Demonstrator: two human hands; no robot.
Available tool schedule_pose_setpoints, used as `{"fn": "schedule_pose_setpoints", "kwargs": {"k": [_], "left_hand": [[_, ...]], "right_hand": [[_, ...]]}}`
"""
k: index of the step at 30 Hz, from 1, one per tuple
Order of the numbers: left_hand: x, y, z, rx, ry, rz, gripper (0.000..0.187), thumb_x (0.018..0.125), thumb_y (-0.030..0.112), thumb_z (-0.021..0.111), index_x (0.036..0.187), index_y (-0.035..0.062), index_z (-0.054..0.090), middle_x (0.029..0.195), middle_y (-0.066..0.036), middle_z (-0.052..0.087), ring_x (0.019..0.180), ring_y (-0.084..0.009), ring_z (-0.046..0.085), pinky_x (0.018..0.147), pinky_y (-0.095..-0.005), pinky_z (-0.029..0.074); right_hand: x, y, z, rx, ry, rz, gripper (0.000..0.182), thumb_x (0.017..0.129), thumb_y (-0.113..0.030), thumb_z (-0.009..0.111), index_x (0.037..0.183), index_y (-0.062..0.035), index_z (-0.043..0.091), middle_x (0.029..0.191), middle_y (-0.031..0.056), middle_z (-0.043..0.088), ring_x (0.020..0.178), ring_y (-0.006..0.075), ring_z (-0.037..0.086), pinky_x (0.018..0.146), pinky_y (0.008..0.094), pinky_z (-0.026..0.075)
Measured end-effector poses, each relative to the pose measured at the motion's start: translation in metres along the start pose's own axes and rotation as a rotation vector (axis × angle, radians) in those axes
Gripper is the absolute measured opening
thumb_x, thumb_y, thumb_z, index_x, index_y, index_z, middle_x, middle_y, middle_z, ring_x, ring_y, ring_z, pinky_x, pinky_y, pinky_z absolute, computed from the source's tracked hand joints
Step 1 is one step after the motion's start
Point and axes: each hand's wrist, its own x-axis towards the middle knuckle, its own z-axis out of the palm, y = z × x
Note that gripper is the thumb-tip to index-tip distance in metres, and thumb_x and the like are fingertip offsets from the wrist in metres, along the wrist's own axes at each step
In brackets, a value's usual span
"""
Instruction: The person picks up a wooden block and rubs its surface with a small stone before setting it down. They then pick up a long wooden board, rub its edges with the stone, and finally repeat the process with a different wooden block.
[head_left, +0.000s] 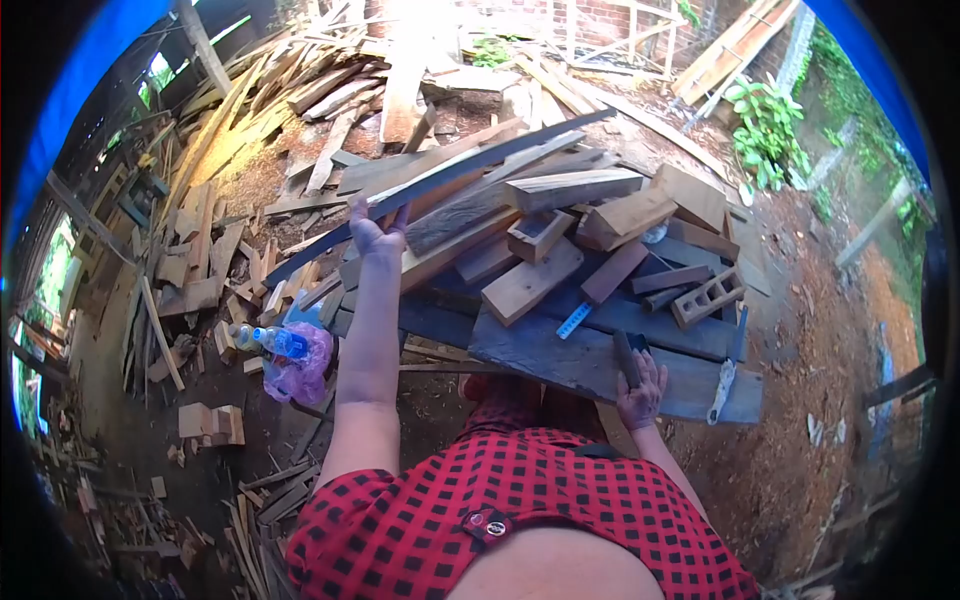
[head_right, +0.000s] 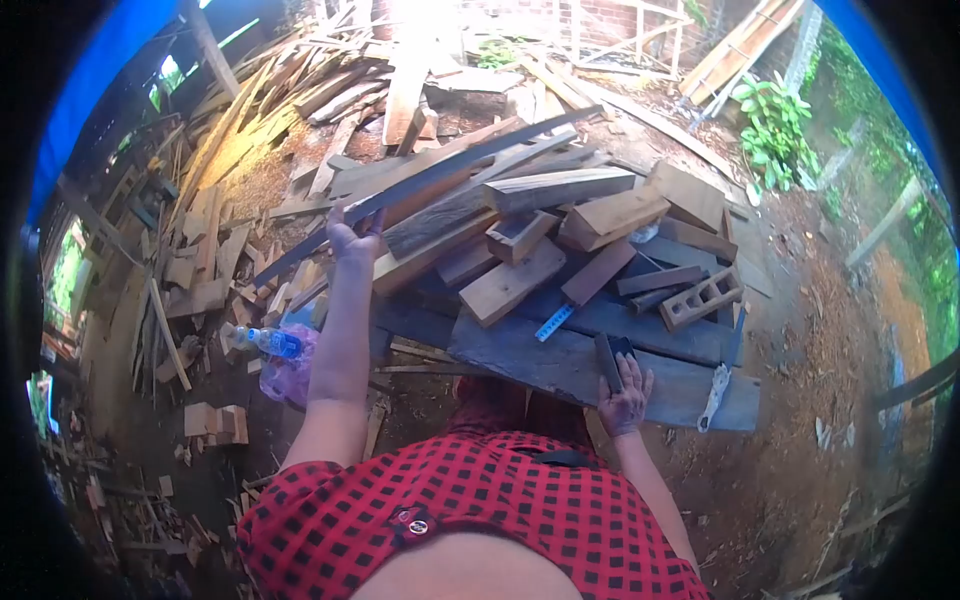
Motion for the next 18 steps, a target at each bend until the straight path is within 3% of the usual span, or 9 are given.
{"fn": "schedule_pose_setpoints", "kwargs": {"k": [6, 9, 13, 15, 17, 18], "left_hand": [[0.048, -0.036, -0.006, 0.056, 0.114, 0.008, 0.048, 0.086, 0.031, 0.064, 0.125, 0.0104, 0.045, 0.121, -0.011, 0.049, 0.112, -0.0325, 0.05, 0.085, -0.0607, 0.05], [0.071, -0.052, -0.005, 0.053, 0.122, -0.053, 0.049, 0.088, 0.031, 0.061, 0.128, 0.0111, 0.043, 0.126, -0.012, 0.047, 0.116, -0.0319, 0.048, 0.09, -0.0597, 0.046], [0.09, -0.056, 0.0, 0.052, 0.288, -0.136, 0.047, 0.091, 0.032, 0.054, 0.133, 0.0145, 0.041, 0.13, -0.015, 0.048, 0.122, -0.0339, 0.046, 0.1, -0.0602, 0.038], [0.088, -0.048, -0.006, 0.056, 0.088, -0.152, 0.056, 0.094, 0.04, 0.046, 0.142, 0.015, 0.033, 0.148, -0.01, 0.031, 0.136, -0.0341, 0.029, 0.109, -0.0606, 0.018], [0.058, -0.033, 0.014, -0.027, 0.186, -0.177, 0.061, 0.094, 0.047, 0.042, 0.146, 0.018, 0.026, 0.153, -0.006, 0.024, 0.14, -0.0341, 0.021, 0.111, -0.0608, 0.01], [0.042, -0.028, 0.023, -0.049, 0.196, -0.148, 0.063, 0.094, 0.046, 0.043, 0.146, 0.0154, 0.025, 0.152, -0.009, 0.024, 0.14, -0.034, 0.021, 0.111, -0.0595, 0.011]], "right_hand": [[-0.002, 0.003, 0.006, 0.001, -0.007, 0.029, 0.049, 0.082, -0.025, 0.063, 0.127, -0.0065, 0.054, 0.131, 0.0062, 0.054, 0.126, 0.0256, 0.046, 0.108, 0.0511, 0.025], [0.0, 0.0, 0.003, 0.005, -0.013, 0.02, 0.048, 0.082, -0.024, 0.062, 0.127, -0.0072, 0.054, 0.131, 0.0065, 0.054, 0.126, 0.0258, 0.046, 0.108, 0.0504, 0.026], [-0.001, 0.001, 0.002, -0.005, -0.036, -0.001, 0.048, 0.082, -0.023, 0.062, 0.127, -0.0074, 0.054, 0.131, 0.0064, 0.054, 0.126, 0.0257, 0.046, 0.108, 0.049, 0.027], [0.002, -0.005, 0.0, 0.046, -0.008, 0.029, 0.048, 0.083, -0.022, 0.061, 0.128, -0.0076, 0.053, 0.131, 0.0064, 0.054, 0.126, 0.026, 0.046, 0.108, 0.0478, 0.027], [-0.002, -0.001, 0.004, 0.031, -0.028, -0.017, 0.048, 0.083, -0.022, 0.061, 0.128, -0.0074, 0.053, 0.131, 0.0069, 0.054, 0.127, 0.026, 0.045, 0.108, 0.0476, 0.027], [0.001, 0.0, 0.007, -0.004, -0.019, -0.023, 0.048, 0.084, -0.021, 0.061, 0.129, -0.0072, 0.052, 0.131, 0.0074, 0.054, 0.127, 0.026, 0.045, 0.108, 0.0473, 0.027]]}}
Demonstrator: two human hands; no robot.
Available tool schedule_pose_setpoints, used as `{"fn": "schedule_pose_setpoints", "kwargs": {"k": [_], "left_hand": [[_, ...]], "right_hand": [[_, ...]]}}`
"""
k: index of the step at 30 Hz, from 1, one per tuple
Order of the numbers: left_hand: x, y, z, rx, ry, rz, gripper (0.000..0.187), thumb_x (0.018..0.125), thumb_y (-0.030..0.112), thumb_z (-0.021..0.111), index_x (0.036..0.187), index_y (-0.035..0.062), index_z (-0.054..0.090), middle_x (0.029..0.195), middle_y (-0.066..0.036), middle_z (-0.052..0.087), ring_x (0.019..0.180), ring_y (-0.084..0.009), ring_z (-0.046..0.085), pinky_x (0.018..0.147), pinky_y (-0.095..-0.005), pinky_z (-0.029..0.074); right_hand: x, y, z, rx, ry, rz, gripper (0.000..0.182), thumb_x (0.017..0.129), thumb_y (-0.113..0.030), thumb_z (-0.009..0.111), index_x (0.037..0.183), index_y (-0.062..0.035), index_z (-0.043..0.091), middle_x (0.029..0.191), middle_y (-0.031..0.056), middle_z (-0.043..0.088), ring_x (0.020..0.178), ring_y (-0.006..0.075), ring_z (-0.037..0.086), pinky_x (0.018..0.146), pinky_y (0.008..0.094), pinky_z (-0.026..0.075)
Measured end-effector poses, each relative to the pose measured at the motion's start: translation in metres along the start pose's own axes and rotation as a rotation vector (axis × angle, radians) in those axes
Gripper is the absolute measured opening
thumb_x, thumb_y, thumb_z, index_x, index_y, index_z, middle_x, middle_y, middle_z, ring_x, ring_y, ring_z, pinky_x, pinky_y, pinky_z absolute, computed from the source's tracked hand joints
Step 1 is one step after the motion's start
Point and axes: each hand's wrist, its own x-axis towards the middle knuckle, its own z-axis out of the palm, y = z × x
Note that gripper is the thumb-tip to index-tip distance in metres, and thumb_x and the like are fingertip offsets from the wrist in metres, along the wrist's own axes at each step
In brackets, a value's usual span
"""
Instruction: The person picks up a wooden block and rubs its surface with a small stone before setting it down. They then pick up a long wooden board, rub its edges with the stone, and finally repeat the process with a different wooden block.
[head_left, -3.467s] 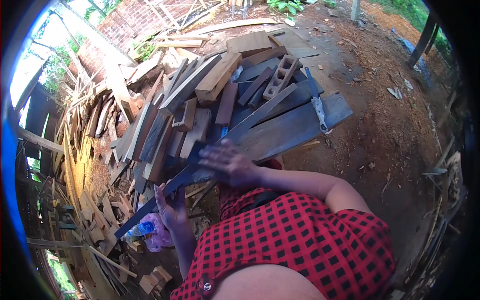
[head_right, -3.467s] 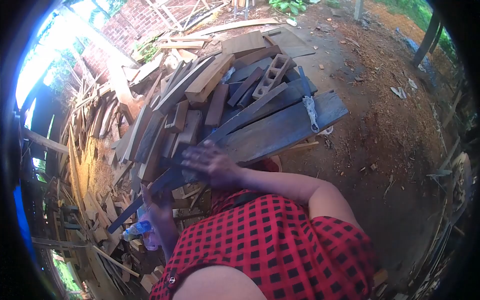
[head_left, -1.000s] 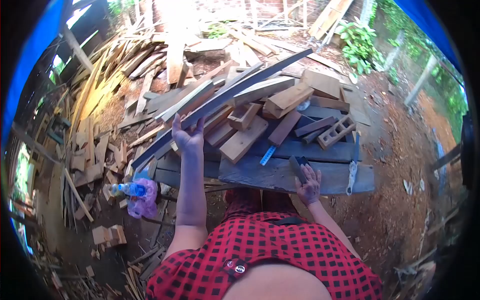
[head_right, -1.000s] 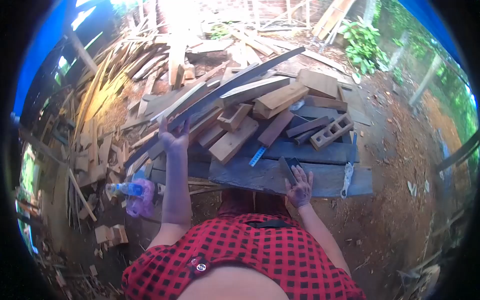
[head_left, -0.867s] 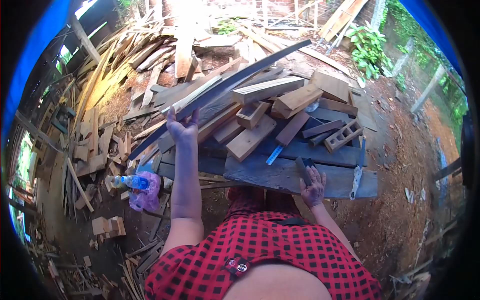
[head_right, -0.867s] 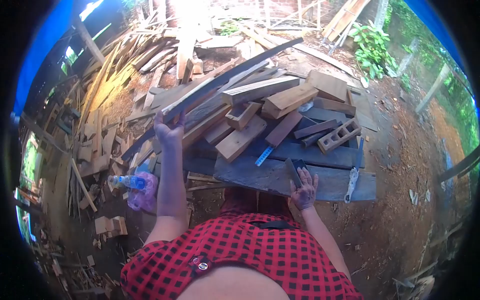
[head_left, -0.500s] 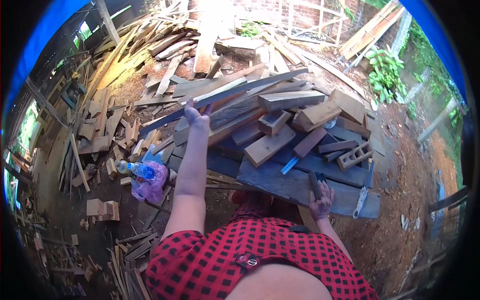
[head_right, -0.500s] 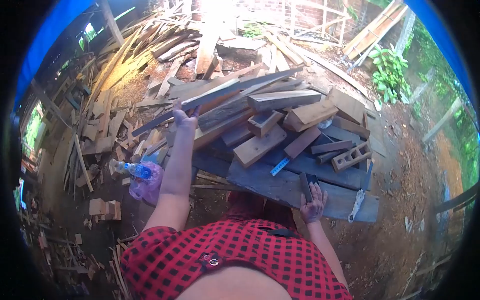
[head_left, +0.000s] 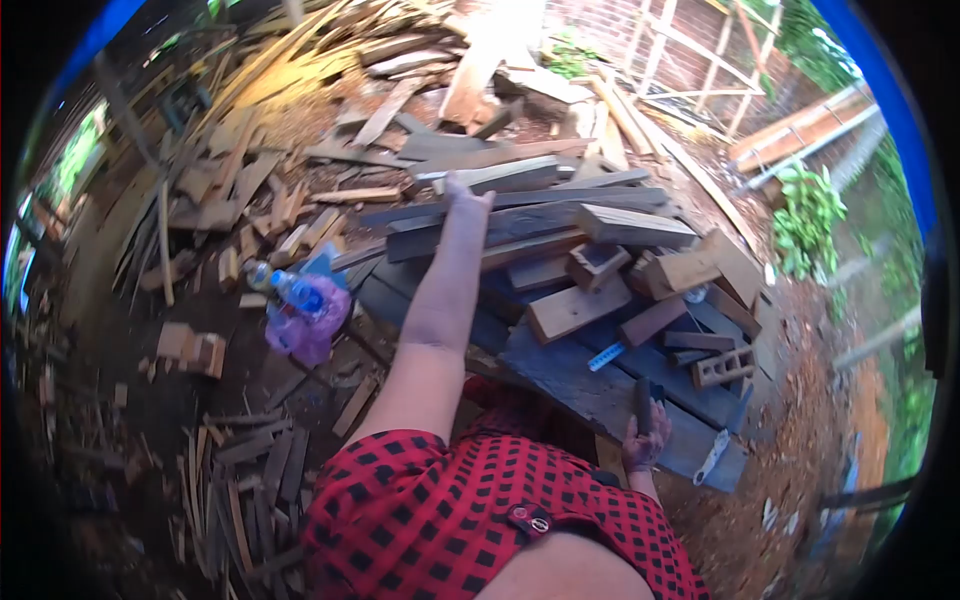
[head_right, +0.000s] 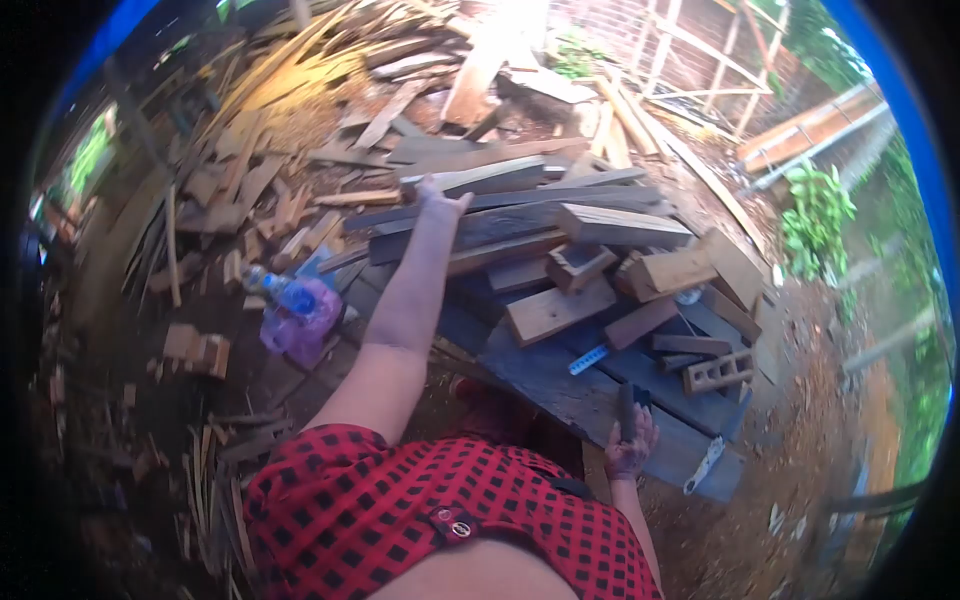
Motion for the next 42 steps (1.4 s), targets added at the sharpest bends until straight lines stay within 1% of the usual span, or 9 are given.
{"fn": "schedule_pose_setpoints", "kwargs": {"k": [3, 7, 9, 12, 14, 16, 23, 33, 42], "left_hand": [[0.006, -0.009, -0.008, -0.067, 0.075, -0.184, 0.068, 0.092, 0.038, 0.051, 0.143, 0.0025, 0.022, 0.147, -0.021, 0.024, 0.132, -0.0393, 0.033, 0.106, -0.0544, 0.032], [-0.077, -0.047, -0.058, 0.354, -0.702, -0.141, 0.052, 0.091, 0.034, 0.056, 0.128, -0.0013, 0.046, 0.112, -0.018, 0.06, 0.097, -0.0288, 0.062, 0.084, -0.0424, 0.051], [-0.14, -0.05, -0.075, 0.625, -0.698, -0.256, 0.042, 0.089, 0.03, 0.059, 0.117, -0.0004, 0.055, 0.094, -0.012, 0.065, 0.081, -0.0218, 0.065, 0.075, -0.038, 0.054], [-0.162, -0.049, -0.117, 0.995, -0.707, -0.189, 0.042, 0.087, 0.025, 0.063, 0.118, -0.0011, 0.055, 0.098, -0.013, 0.064, 0.086, -0.0204, 0.065, 0.077, -0.034, 0.053], [-0.157, -0.05, -0.15, 1.388, -0.785, 0.192, 0.044, 0.086, 0.023, 0.065, 0.121, -0.0011, 0.053, 0.102, -0.013, 0.064, 0.089, -0.02, 0.065, 0.079, -0.031, 0.052], [-0.172, -0.042, -0.166, 1.428, -0.781, 0.099, 0.05, 0.085, 0.026, 0.066, 0.126, 0.0005, 0.05, 0.106, -0.015, 0.064, 0.093, -0.0223, 0.064, 0.082, -0.0307, 0.051], [-0.198, -0.044, -0.221, 2.118, -0.941, 0.398, 0.073, 0.078, 0.035, 0.069, 0.139, 0.0098, 0.038, 0.133, -0.023, 0.044, 0.126, -0.0373, 0.04, 0.105, -0.0445, 0.035], [-0.215, -0.057, -0.216, 2.44, -1.042, 0.384, 0.074, 0.077, 0.038, 0.07, 0.139, 0.012, 0.038, 0.139, -0.028, 0.034, 0.131, -0.0473, 0.029, 0.105, -0.0498, 0.034], [-0.221, -0.056, -0.206, 2.539, -1.089, 0.341, 0.071, 0.078, 0.04, 0.069, 0.136, 0.0103, 0.042, 0.14, -0.027, 0.036, 0.131, -0.0445, 0.032, 0.105, -0.0484, 0.035]], "right_hand": [[0.001, -0.002, 0.0, 0.016, 0.036, -0.007, 0.048, 0.084, -0.019, 0.062, 0.128, -0.0049, 0.052, 0.127, 0.0156, 0.055, 0.122, 0.031, 0.049, 0.106, 0.0465, 0.029], [0.0, -0.005, -0.004, 0.038, -0.012, 0.035, 0.047, 0.085, -0.022, 0.061, 0.129, -0.0046, 0.052, 0.128, 0.016, 0.054, 0.123, 0.0312, 0.049, 0.106, 0.0465, 0.028], [0.001, -0.002, -0.002, 0.015, 0.003, 0.01, 0.047, 0.088, -0.026, 0.059, 0.129, -0.0058, 0.051, 0.129, 0.0159, 0.054, 0.124, 0.0308, 0.047, 0.107, 0.0465, 0.027], [-0.001, 0.0, 0.0, 0.011, 0.002, 0.025, 0.047, 0.089, -0.029, 0.057, 0.13, -0.0064, 0.051, 0.13, 0.0151, 0.053, 0.126, 0.0299, 0.045, 0.108, 0.0467, 0.025], [0.001, -0.006, -0.007, 0.013, -0.025, 0.035, 0.048, 0.089, -0.031, 0.057, 0.13, -0.0068, 0.051, 0.13, 0.0112, 0.054, 0.127, 0.0274, 0.045, 0.109, 0.0471, 0.023], [0.004, -0.008, -0.011, 0.007, -0.033, 0.066, 0.049, 0.089, -0.032, 0.057, 0.13, -0.0073, 0.051, 0.131, 0.0074, 0.054, 0.128, 0.0249, 0.044, 0.11, 0.0474, 0.022], [-0.004, 0.005, -0.002, 0.02, 0.0, 0.094, 0.05, 0.087, -0.031, 0.061, 0.13, -0.0074, 0.051, 0.131, 0.0053, 0.054, 0.128, 0.0222, 0.044, 0.11, 0.0468, 0.023], [-0.002, -0.001, -0.009, 0.083, 0.044, 0.109, 0.046, 0.086, -0.033, 0.06, 0.125, -0.0093, 0.055, 0.13, 0.004, 0.053, 0.127, 0.021, 0.044, 0.108, 0.0508, 0.024], [-0.005, 0.004, -0.007, 0.09, 0.052, 0.091, 0.044, 0.088, -0.033, 0.059, 0.123, -0.0071, 0.056, 0.128, 0.0047, 0.055, 0.127, 0.0208, 0.044, 0.108, 0.0517, 0.022]]}}
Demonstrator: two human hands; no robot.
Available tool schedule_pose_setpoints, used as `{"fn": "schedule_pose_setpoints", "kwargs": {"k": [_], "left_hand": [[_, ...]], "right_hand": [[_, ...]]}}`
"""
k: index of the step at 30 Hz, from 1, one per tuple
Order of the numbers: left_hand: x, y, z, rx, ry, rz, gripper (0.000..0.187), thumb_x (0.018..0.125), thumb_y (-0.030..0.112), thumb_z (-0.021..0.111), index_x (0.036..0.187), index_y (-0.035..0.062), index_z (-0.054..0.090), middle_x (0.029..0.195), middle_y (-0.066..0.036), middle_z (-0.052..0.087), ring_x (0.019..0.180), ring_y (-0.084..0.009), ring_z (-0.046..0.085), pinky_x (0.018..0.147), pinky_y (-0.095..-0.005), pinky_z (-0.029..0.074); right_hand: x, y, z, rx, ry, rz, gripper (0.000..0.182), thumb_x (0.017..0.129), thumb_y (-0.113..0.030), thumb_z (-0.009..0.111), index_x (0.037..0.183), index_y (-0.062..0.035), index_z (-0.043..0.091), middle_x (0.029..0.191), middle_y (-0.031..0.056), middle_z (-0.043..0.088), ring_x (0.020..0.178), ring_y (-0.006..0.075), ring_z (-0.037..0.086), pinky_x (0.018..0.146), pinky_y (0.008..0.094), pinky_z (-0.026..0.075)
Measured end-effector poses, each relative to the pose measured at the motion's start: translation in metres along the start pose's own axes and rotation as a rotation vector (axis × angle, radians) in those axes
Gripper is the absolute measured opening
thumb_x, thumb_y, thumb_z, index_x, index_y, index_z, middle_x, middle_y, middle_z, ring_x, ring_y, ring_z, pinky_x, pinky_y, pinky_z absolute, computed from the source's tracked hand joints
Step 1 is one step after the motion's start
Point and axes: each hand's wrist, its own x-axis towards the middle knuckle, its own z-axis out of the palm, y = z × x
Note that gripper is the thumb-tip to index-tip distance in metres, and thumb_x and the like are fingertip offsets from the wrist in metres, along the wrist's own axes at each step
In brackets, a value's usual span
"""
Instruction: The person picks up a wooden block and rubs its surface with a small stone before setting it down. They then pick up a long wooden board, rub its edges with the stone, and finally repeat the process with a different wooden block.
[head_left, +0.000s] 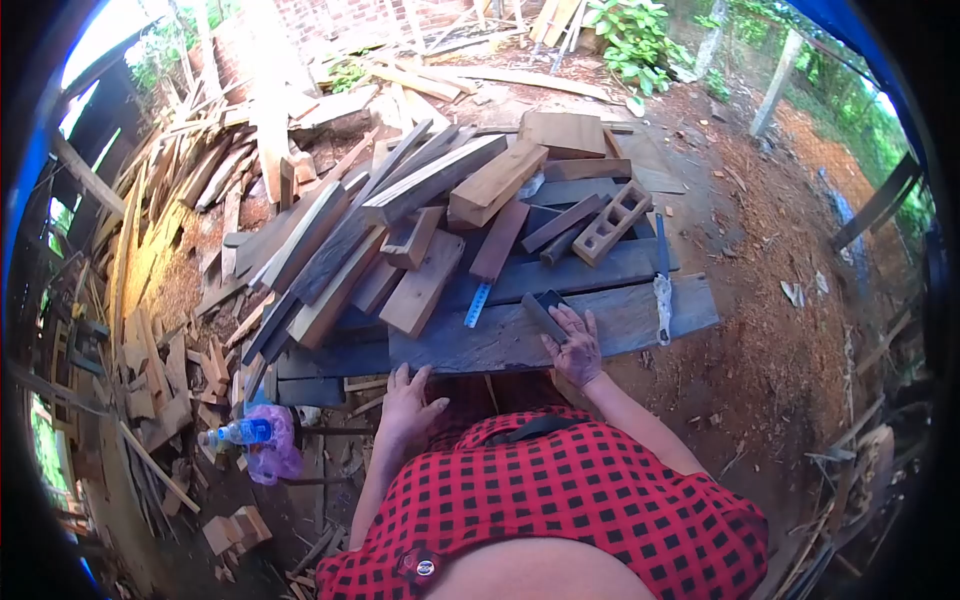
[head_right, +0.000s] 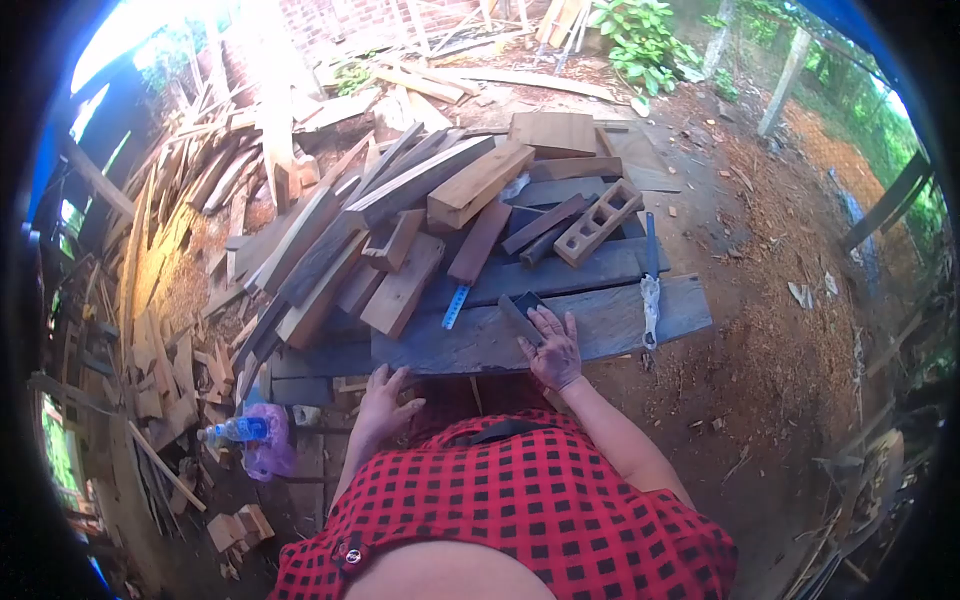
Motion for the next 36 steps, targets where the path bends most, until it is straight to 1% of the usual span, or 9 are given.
{"fn": "schedule_pose_setpoints", "kwargs": {"k": [4, 7, 12, 16, 19, 25, 28, 31, 36], "left_hand": [[0.021, 0.01, -0.043, -0.12, -0.134, 0.005, 0.069, 0.078, 0.04, 0.069, 0.135, 0.0083, 0.045, 0.139, -0.021, 0.043, 0.131, -0.0382, 0.037, 0.104, -0.0445, 0.036], [0.053, 0.044, -0.085, -0.125, -0.01, 0.167, 0.068, 0.078, 0.04, 0.069, 0.134, 0.0074, 0.047, 0.133, -0.017, 0.05, 0.126, -0.0347, 0.044, 0.103, -0.0417, 0.038], [0.158, 0.104, -0.123, -0.006, 0.25, 0.39, 0.086, 0.07, 0.043, 0.074, 0.138, 0.0064, 0.039, 0.133, -0.017, 0.047, 0.124, -0.0348, 0.045, 0.101, -0.0425, 0.039], [0.238, 0.134, -0.125, 0.126, 0.396, 0.349, 0.099, 0.062, 0.047, 0.079, 0.139, 0.0032, 0.036, 0.131, -0.02, 0.048, 0.124, -0.0352, 0.044, 0.1, -0.0423, 0.04], [0.272, 0.14, -0.113, 0.182, 0.239, 0.125, 0.105, 0.057, 0.048, 0.082, 0.137, -0.0004, 0.035, 0.127, -0.022, 0.049, 0.12, -0.0361, 0.048, 0.099, -0.0419, 0.042], [0.299, 0.121, -0.087, 0.103, 0.346, 0.106, 0.08, 0.059, 0.043, 0.08, 0.116, -0.0068, 0.054, 0.113, -0.023, 0.059, 0.102, -0.0354, 0.061, 0.087, -0.0388, 0.05], [0.329, 0.107, -0.094, -0.666, 0.28, -0.213, 0.042, 0.065, 0.04, 0.075, 0.065, -0.0004, 0.065, 0.064, -0.012, 0.064, 0.055, -0.0241, 0.063, 0.055, -0.0344, 0.051], [0.304, 0.086, -0.108, -1.041, 0.12, -0.128, 0.036, 0.071, 0.038, 0.072, 0.078, 0.0025, 0.066, 0.066, -0.008, 0.062, 0.052, -0.0172, 0.061, 0.042, -0.0276, 0.048], [0.207, 0.066, -0.115, -1.324, 0.071, -0.009, 0.035, 0.076, 0.03, 0.067, 0.094, 0.0001, 0.061, 0.075, -0.01, 0.062, 0.057, -0.0216, 0.064, 0.048, -0.0296, 0.054]], "right_hand": [[0.003, 0.006, -0.002, 0.107, 0.002, 0.058, 0.042, 0.086, -0.028, 0.062, 0.123, -0.0074, 0.057, 0.128, 0.0053, 0.056, 0.124, 0.0225, 0.048, 0.108, 0.0519, 0.02], [0.02, 0.017, -0.021, 0.091, 0.163, 0.077, 0.041, 0.085, -0.024, 0.063, 0.122, -0.0073, 0.057, 0.128, 0.0053, 0.056, 0.122, 0.0238, 0.05, 0.108, 0.0523, 0.02], [0.021, 0.051, -0.021, -0.056, 0.006, 0.195, 0.047, 0.086, -0.028, 0.061, 0.128, -0.0086, 0.053, 0.133, 0.0065, 0.051, 0.128, 0.0233, 0.044, 0.109, 0.0541, 0.019], [0.023, 0.046, -0.022, 0.032, 0.027, 0.259, 0.048, 0.086, -0.032, 0.061, 0.128, -0.0089, 0.054, 0.136, 0.006, 0.049, 0.131, 0.0228, 0.041, 0.109, 0.056, 0.02], [0.024, 0.044, -0.025, 0.023, 0.02, 0.264, 0.047, 0.086, -0.034, 0.061, 0.127, -0.0101, 0.055, 0.136, 0.0056, 0.049, 0.131, 0.0226, 0.04, 0.108, 0.0567, 0.021], [0.026, 0.043, -0.03, 0.02, 0.005, 0.26, 0.041, 0.087, -0.034, 0.06, 0.123, -0.0148, 0.059, 0.136, 0.0041, 0.05, 0.131, 0.022, 0.04, 0.108, 0.058, 0.019], [0.026, 0.047, -0.027, 0.031, 0.01, 0.265, 0.04, 0.087, -0.033, 0.06, 0.123, -0.0153, 0.059, 0.135, 0.0035, 0.05, 0.131, 0.021, 0.04, 0.108, 0.0581, 0.019], [0.024, 0.047, -0.026, 0.065, 0.027, 0.29, 0.042, 0.087, -0.032, 0.06, 0.125, -0.0138, 0.057, 0.135, 0.0033, 0.051, 0.131, 0.0203, 0.04, 0.108, 0.0577, 0.019], [0.016, 0.049, -0.026, 0.129, 0.014, 0.331, 0.046, 0.086, -0.03, 0.061, 0.127, -0.0107, 0.053, 0.136, 0.0065, 0.049, 0.132, 0.0229, 0.039, 0.109, 0.0578, 0.015]]}}
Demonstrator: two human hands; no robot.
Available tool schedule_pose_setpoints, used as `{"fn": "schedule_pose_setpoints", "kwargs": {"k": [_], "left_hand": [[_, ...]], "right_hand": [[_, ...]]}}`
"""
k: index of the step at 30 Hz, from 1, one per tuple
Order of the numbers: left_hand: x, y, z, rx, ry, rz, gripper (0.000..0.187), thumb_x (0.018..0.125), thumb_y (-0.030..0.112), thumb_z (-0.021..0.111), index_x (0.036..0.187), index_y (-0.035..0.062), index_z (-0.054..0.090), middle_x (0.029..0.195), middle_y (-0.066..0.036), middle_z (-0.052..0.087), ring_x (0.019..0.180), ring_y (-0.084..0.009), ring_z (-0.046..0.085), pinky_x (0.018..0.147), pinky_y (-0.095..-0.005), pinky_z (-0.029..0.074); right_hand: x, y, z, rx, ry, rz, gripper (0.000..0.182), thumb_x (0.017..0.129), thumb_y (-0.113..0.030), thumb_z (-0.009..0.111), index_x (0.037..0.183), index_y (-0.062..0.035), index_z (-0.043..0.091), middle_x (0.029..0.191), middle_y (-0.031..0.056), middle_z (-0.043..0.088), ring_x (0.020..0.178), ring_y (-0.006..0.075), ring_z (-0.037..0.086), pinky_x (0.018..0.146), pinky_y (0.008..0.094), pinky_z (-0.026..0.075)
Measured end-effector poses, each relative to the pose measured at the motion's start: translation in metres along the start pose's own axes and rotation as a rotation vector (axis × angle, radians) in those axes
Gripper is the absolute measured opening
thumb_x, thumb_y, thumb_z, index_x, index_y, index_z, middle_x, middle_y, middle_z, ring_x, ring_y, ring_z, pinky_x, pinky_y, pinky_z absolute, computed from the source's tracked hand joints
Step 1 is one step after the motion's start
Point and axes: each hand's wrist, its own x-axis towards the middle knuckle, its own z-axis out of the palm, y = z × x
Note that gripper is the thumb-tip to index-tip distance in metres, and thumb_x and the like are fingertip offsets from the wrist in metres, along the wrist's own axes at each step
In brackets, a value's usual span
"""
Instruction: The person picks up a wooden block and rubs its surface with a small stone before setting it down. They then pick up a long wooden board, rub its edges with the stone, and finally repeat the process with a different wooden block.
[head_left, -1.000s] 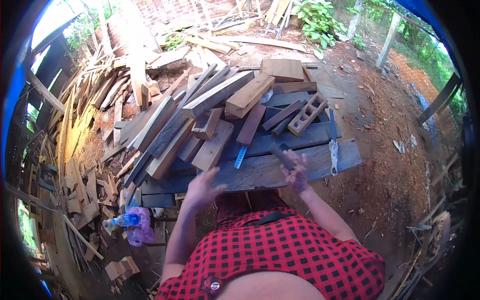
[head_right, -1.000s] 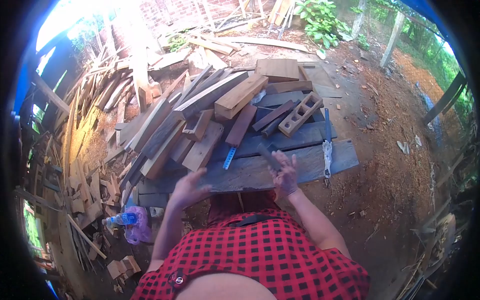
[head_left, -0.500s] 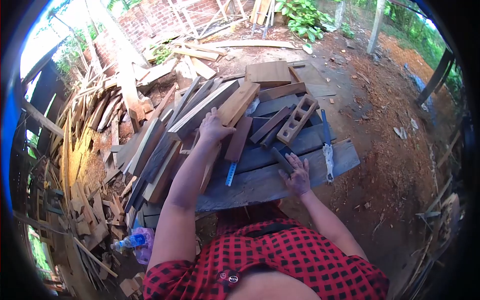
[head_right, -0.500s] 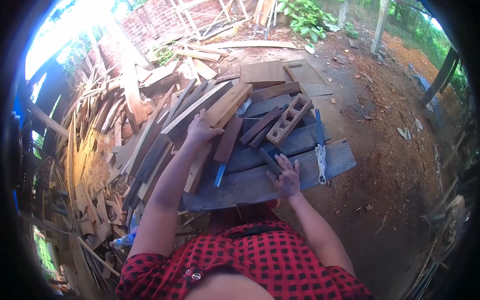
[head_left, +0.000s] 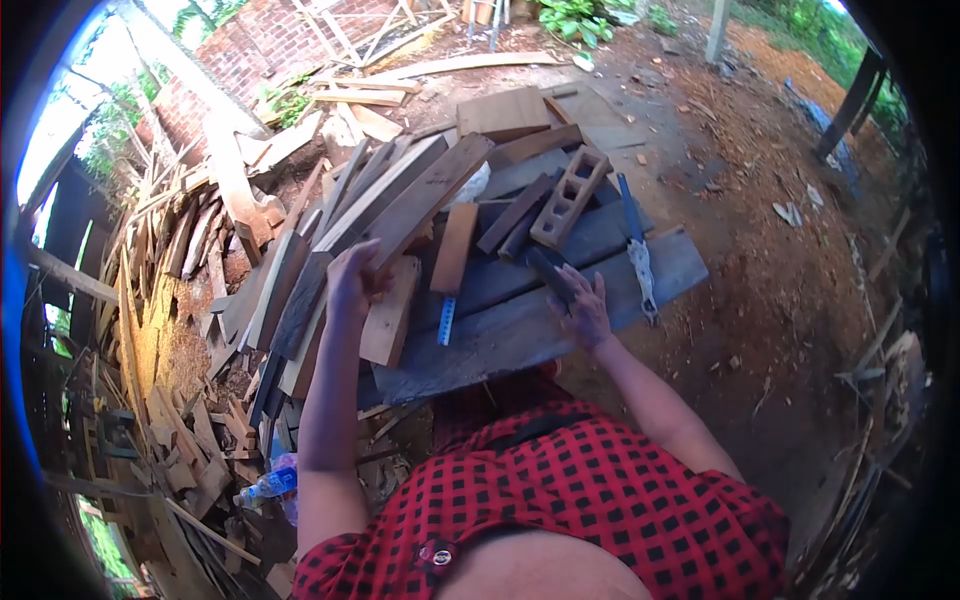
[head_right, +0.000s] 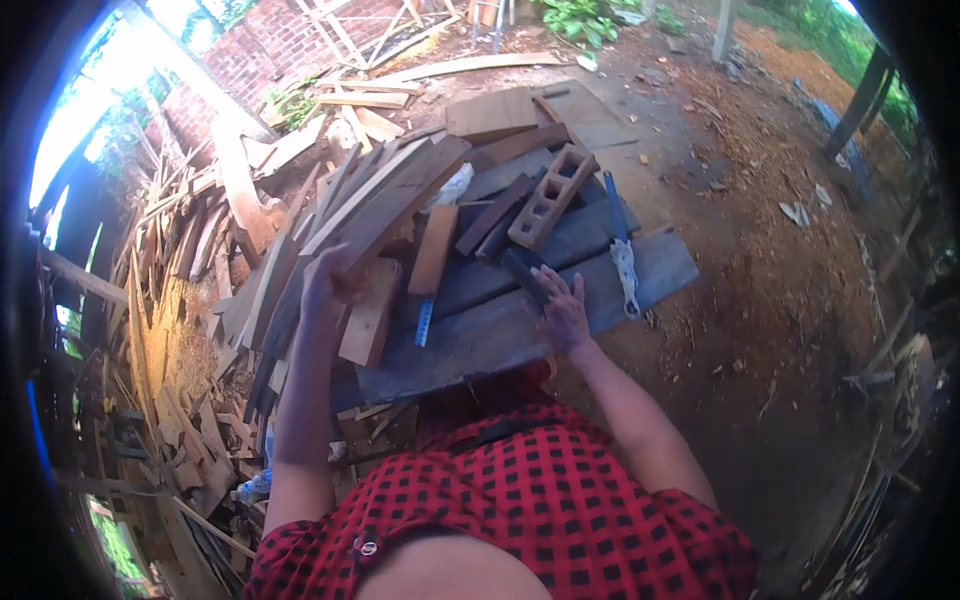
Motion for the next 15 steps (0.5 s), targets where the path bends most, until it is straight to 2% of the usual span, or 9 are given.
{"fn": "schedule_pose_setpoints", "kwargs": {"k": [2, 3, 5, 6, 7, 8, 9, 11, 15], "left_hand": [[-0.041, 0.003, -0.005, -0.037, -0.016, 0.024, 0.036, 0.076, 0.027, 0.066, 0.098, -0.0012, 0.06, 0.08, -0.011, 0.062, 0.059, -0.0228, 0.065, 0.049, -0.0298, 0.055], [-0.06, 0.002, -0.007, -0.012, -0.002, 0.042, 0.039, 0.074, 0.024, 0.067, 0.102, -0.002, 0.058, 0.084, -0.011, 0.062, 0.062, -0.0213, 0.064, 0.052, -0.0285, 0.054], [-0.096, -0.002, -0.008, 0.009, 0.028, 0.052, 0.043, 0.072, 0.021, 0.067, 0.106, -0.0028, 0.056, 0.088, -0.012, 0.062, 0.064, -0.0198, 0.064, 0.055, -0.0272, 0.054], [-0.112, -0.006, -0.007, 0.136, 0.017, 0.169, 0.047, 0.068, 0.02, 0.069, 0.108, -0.0029, 0.056, 0.088, -0.01, 0.062, 0.069, -0.0175, 0.063, 0.06, -0.0261, 0.052], [-0.129, -0.007, -0.004, 0.265, 0.003, 0.284, 0.051, 0.065, 0.018, 0.07, 0.11, -0.0031, 0.055, 0.088, -0.009, 0.061, 0.074, -0.0152, 0.062, 0.065, -0.0249, 0.051], [-0.15, 0.002, 0.001, 0.288, -0.037, 0.176, 0.058, 0.059, 0.017, 0.075, 0.109, -0.0036, 0.056, 0.093, -0.007, 0.059, 0.083, -0.0134, 0.059, 0.072, -0.0251, 0.048], [-0.154, -0.016, -0.007, 0.398, -0.024, 0.257, 0.063, 0.057, 0.019, 0.077, 0.11, -0.0035, 0.055, 0.098, -0.01, 0.059, 0.091, -0.0176, 0.059, 0.077, -0.0298, 0.048], [-0.164, -0.037, -0.011, 0.705, -0.072, 0.519, 0.067, 0.056, 0.022, 0.08, 0.113, -0.0022, 0.053, 0.101, -0.013, 0.058, 0.093, -0.0234, 0.059, 0.081, -0.0352, 0.048], [-0.183, -0.049, 0.001, 0.979, -0.071, 0.639, 0.076, 0.056, 0.024, 0.081, 0.12, 0.0015, 0.047, 0.1, -0.015, 0.055, 0.096, -0.0301, 0.058, 0.085, -0.0396, 0.048]], "right_hand": [[0.0, 0.019, 0.017, 0.004, 0.167, -0.067, 0.037, 0.089, -0.029, 0.061, 0.118, -0.007, 0.059, 0.119, 0.0105, 0.059, 0.114, 0.0209, 0.055, 0.102, 0.0479, 0.032], [0.003, 0.019, 0.013, 0.001, 0.165, -0.067, 0.037, 0.089, -0.029, 0.061, 0.118, -0.007, 0.059, 0.119, 0.0105, 0.059, 0.114, 0.0209, 0.055, 0.102, 0.0479, 0.032], [0.009, 0.01, -0.002, 0.586, 0.189, 0.551, 0.03, 0.093, -0.029, 0.057, 0.107, -0.0032, 0.063, 0.095, 0.0094, 0.063, 0.086, 0.0139, 0.057, 0.082, 0.0348, 0.043], [0.01, 0.004, -0.014, 0.585, 0.176, 0.553, 0.03, 0.093, -0.029, 0.057, 0.107, -0.0032, 0.063, 0.095, 0.0094, 0.063, 0.086, 0.0139, 0.057, 0.082, 0.0348, 0.043], [0.012, -0.003, -0.031, 0.609, 0.233, 0.496, 0.034, 0.095, -0.031, 0.055, 0.11, -0.0004, 0.061, 0.093, 0.0064, 0.064, 0.086, 0.011, 0.055, 0.078, 0.0295, 0.044], [0.01, -0.01, -0.045, 0.631, 0.293, 0.439, 0.039, 0.096, -0.033, 0.054, 0.113, 0.0024, 0.059, 0.091, 0.0034, 0.065, 0.085, 0.0081, 0.054, 0.073, 0.0243, 0.044], [0.009, -0.019, -0.053, 0.626, 0.287, 0.438, 0.039, 0.096, -0.033, 0.054, 0.113, 0.0024, 0.059, 0.091, 0.0034, 0.065, 0.085, 0.0081, 0.054, 0.073, 0.0243, 0.044], [0.013, -0.039, -0.06, 0.599, 0.274, 0.199, 0.03, 0.097, -0.027, 0.051, 0.103, -0.0006, 0.064, 0.089, 0.0087, 0.063, 0.082, 0.0151, 0.055, 0.075, 0.0317, 0.042], [0.011, -0.072, -0.036, 0.339, 0.222, -0.123, 0.029, 0.095, -0.026, 0.052, 0.108, -0.0021, 0.063, 0.105, 0.0129, 0.064, 0.1, 0.025, 0.058, 0.09, 0.0403, 0.037]]}}
